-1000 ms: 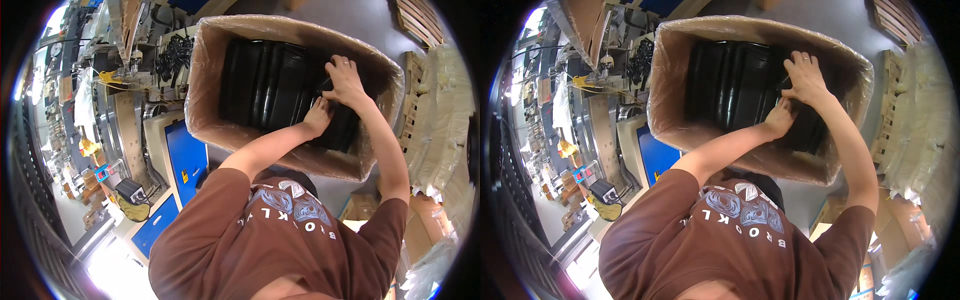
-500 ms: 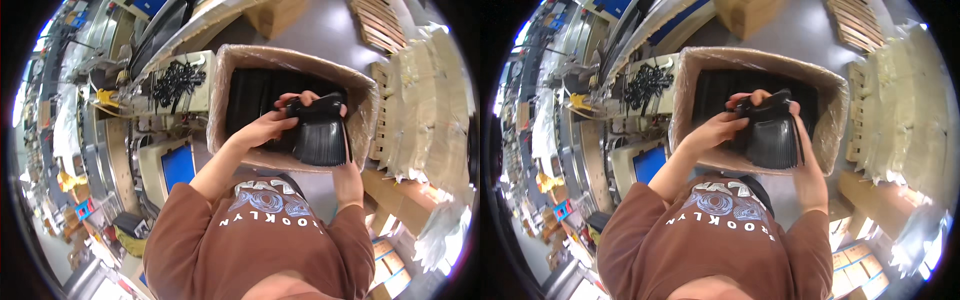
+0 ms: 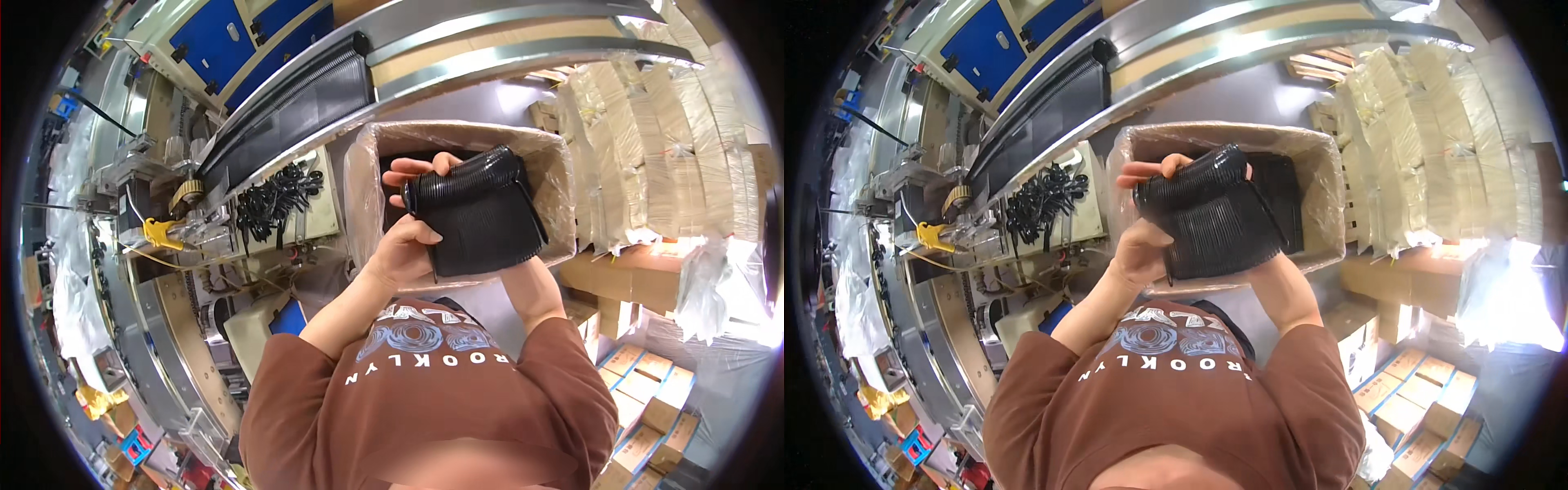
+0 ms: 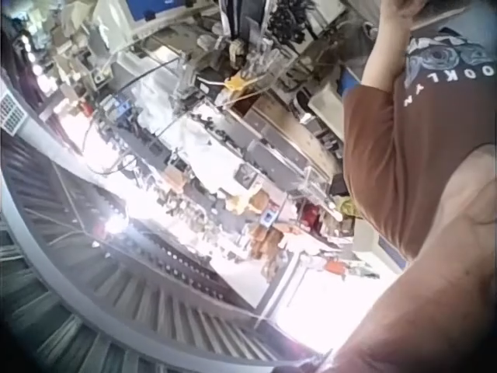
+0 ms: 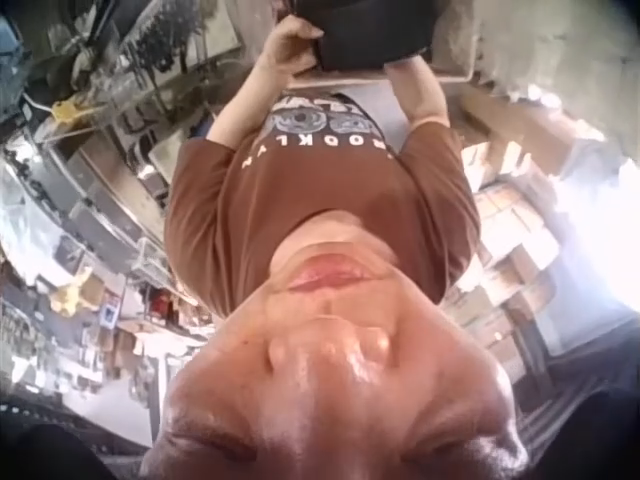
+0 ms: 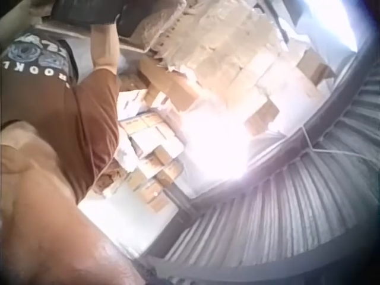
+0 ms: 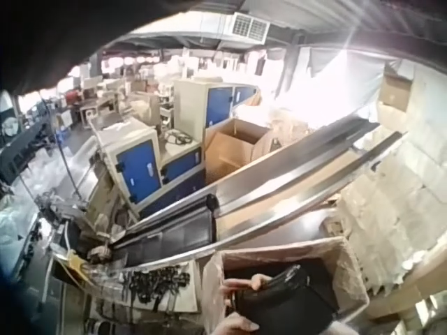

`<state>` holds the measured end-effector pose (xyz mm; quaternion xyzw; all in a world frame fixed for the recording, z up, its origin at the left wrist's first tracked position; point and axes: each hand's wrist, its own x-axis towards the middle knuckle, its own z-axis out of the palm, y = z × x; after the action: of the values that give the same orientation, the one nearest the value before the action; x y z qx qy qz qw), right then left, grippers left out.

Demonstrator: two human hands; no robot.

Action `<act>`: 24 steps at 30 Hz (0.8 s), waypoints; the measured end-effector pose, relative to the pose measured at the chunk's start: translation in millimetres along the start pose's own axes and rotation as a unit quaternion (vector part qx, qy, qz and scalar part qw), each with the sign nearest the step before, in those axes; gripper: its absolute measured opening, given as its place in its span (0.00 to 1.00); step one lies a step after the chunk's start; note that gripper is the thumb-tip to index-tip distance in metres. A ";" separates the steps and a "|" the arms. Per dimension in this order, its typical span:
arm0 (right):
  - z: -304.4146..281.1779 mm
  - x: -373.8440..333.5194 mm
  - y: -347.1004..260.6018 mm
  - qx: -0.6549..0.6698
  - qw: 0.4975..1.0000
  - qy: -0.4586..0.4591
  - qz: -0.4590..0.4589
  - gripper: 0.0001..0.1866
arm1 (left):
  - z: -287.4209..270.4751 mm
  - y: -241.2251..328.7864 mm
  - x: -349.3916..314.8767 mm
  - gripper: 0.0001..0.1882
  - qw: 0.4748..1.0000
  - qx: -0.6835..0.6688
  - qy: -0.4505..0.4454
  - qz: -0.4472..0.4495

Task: Gathering bundles of metal parts from a conveyor belt and placing them into plastic bags.

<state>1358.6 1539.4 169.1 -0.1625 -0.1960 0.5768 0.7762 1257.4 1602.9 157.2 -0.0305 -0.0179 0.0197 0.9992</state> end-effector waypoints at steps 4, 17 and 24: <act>41.2 11.8 -30.9 -0.126 0.979 0.140 -0.073 0.33 | 16.8 45.8 -4.7 0.26 0.994 0.042 -0.038 -0.089; 47.3 160.0 -165.6 -0.894 0.391 0.218 0.032 0.18 | 56.5 173.7 130.5 0.15 0.992 0.082 -0.025 -0.097; 77.1 181.3 -87.5 -0.911 0.167 0.367 0.088 0.61 | 56.9 166.1 133.5 0.16 0.955 0.288 0.056 -0.049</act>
<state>1440.2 1690.7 299.2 -0.9631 -0.2589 -0.0736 0.0033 1382.3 1777.4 208.3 0.2588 0.0430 -0.0264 0.9646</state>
